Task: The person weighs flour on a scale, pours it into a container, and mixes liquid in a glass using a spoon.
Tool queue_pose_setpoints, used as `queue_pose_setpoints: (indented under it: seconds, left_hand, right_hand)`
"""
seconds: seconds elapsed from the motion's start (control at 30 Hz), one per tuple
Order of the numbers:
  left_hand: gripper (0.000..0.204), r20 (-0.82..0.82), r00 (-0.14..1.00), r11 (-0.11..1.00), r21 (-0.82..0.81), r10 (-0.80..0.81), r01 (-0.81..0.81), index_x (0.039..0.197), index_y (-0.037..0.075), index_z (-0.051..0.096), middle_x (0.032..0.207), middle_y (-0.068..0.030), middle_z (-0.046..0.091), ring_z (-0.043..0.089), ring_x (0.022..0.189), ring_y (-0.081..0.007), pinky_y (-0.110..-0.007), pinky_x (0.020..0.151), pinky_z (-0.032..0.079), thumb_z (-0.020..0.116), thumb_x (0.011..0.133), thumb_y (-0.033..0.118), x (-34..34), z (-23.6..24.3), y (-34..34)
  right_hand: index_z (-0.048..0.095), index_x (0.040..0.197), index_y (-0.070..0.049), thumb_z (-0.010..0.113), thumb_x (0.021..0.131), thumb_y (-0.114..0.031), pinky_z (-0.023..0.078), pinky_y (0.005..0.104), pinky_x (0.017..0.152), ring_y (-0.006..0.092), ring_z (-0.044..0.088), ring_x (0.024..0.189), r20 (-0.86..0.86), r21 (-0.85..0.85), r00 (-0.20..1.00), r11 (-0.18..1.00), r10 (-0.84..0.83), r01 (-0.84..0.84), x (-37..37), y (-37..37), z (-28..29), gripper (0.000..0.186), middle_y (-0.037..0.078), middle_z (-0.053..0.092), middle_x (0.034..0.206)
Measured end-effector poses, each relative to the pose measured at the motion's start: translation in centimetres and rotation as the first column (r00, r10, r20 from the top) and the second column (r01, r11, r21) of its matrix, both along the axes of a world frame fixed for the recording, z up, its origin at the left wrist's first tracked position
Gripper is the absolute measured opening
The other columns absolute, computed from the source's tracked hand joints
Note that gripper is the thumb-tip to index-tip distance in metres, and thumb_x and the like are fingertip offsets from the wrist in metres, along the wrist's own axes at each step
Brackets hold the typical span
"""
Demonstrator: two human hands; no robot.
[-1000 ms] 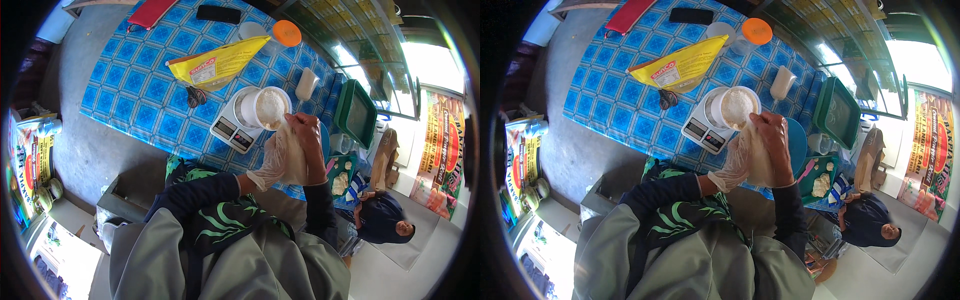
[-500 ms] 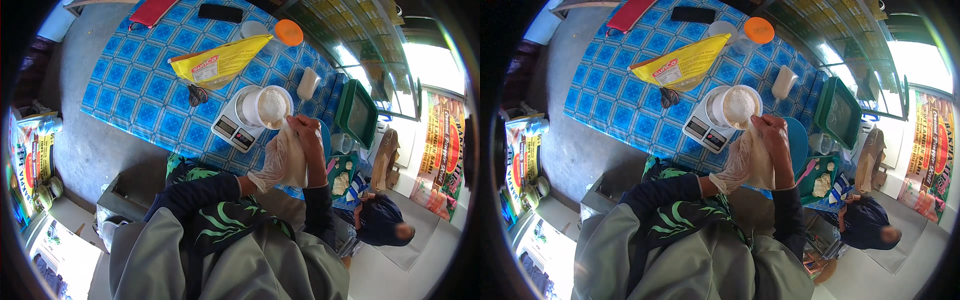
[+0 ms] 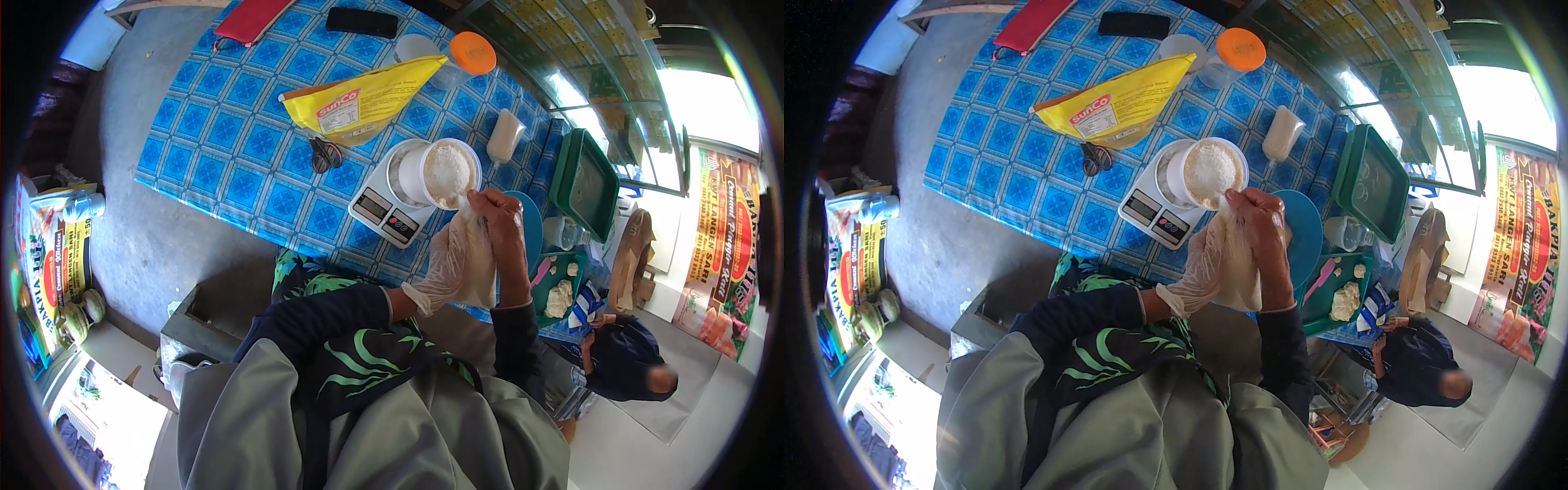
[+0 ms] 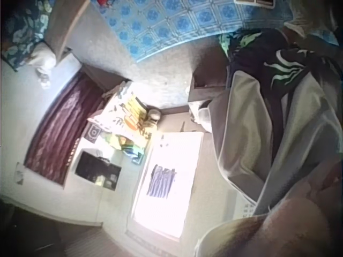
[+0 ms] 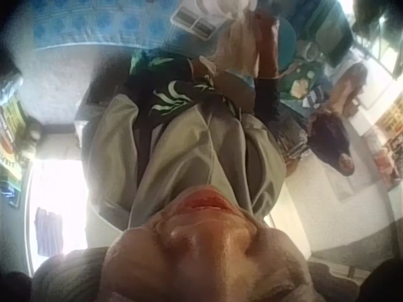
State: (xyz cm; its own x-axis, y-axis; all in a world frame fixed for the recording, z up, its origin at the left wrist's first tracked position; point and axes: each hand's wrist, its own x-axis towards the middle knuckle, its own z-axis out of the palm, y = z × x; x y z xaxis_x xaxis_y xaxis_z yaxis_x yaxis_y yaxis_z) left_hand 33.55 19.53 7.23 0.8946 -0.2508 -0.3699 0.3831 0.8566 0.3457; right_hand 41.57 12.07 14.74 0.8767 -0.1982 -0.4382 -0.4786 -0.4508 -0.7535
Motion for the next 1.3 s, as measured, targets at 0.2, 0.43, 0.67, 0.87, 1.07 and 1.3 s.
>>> queue_pose_setpoints:
  seconds: [0.2,0.43,0.67,0.87,1.07,1.3]
  left_hand:
    - [0.032,0.011,1.0,0.992,0.126,-0.026,0.024,0.122,0.003,0.055,0.105,-0.0037,0.061,0.058,0.092,-0.0091,-0.024,0.075,0.049,0.049,0.102,0.028,0.0,-0.7,0.6]
    - [0.041,0.263,0.937,0.959,0.223,-0.231,0.174,0.127,0.002,0.05,0.112,-0.004,0.058,0.057,0.099,-0.0099,-0.023,0.08,0.05,0.045,0.103,0.036,0.8,-2.1,2.3]
    - [0.045,0.564,0.566,0.72,0.689,-0.601,0.078,0.13,-0.001,0.048,0.113,-0.0094,0.058,0.055,0.109,-0.0162,-0.031,0.095,0.046,0.054,0.098,0.03,3.2,-0.3,8.8]
    - [0.049,0.67,0.615,0.729,0.65,-0.417,-0.214,0.142,0.0,0.04,0.138,-0.0158,0.048,0.049,0.125,-0.0257,-0.038,0.106,0.037,0.05,0.098,0.021,3.7,2.4,18.2]
    - [0.04,0.61,0.455,0.171,0.7,-0.649,-0.693,0.129,0.002,0.057,0.137,-0.0134,0.054,0.05,0.128,-0.0344,-0.041,0.108,0.037,0.06,0.09,0.009,5.6,2.4,25.6]
    - [0.036,0.471,0.859,0.587,0.76,-0.2,-0.28,0.119,0.007,0.066,0.13,-0.011,0.06,0.05,0.127,-0.031,-0.042,0.106,0.04,0.067,0.083,0.002,5.4,-2.3,30.2]
  right_hand:
    - [0.064,0.072,0.0,0.067,0.088,-0.018,0.033,0.0247,0.055,0.0024,0.04,0.061,0.095,0.035,0.995,0.999,-0.03,0.027,-0.7,-0.3,-0.7,0.025,-0.006,0.05,0.062]
    - [0.062,0.076,-0.001,0.065,0.091,-0.014,0.032,0.024,0.054,0.0034,0.039,0.061,0.432,-0.12,0.895,0.977,-0.107,0.174,-4.4,0.6,-0.4,0.02,-0.005,0.048,0.064]
    - [0.061,0.079,0.0,0.062,0.092,-0.01,0.035,0.023,0.056,0.0057,0.044,0.064,0.657,0.026,0.684,0.917,-0.317,0.399,-8.2,5.7,1.1,0.016,-0.001,0.055,0.072]
    - [0.062,0.083,0.005,0.06,0.091,-0.003,0.043,0.0242,0.061,0.0104,0.054,0.072,0.796,0.136,0.584,0.987,-0.158,0.082,-6.8,11.5,-0.9,0.011,0.007,0.062,0.084]
    - [0.064,0.082,0.004,0.061,0.088,0.0,0.045,0.0268,0.064,0.0132,0.057,0.072,0.807,0.216,0.566,0.976,-0.168,-0.018,-4.0,18.1,-5.4,0.008,0.007,0.062,0.081]
    - [0.064,0.085,0.003,0.066,0.084,0.0,0.047,0.0288,0.067,0.0187,0.06,0.075,0.723,0.204,0.68,0.978,-0.12,-0.044,-3.2,23.6,-10.6,0.004,0.01,0.064,0.082]
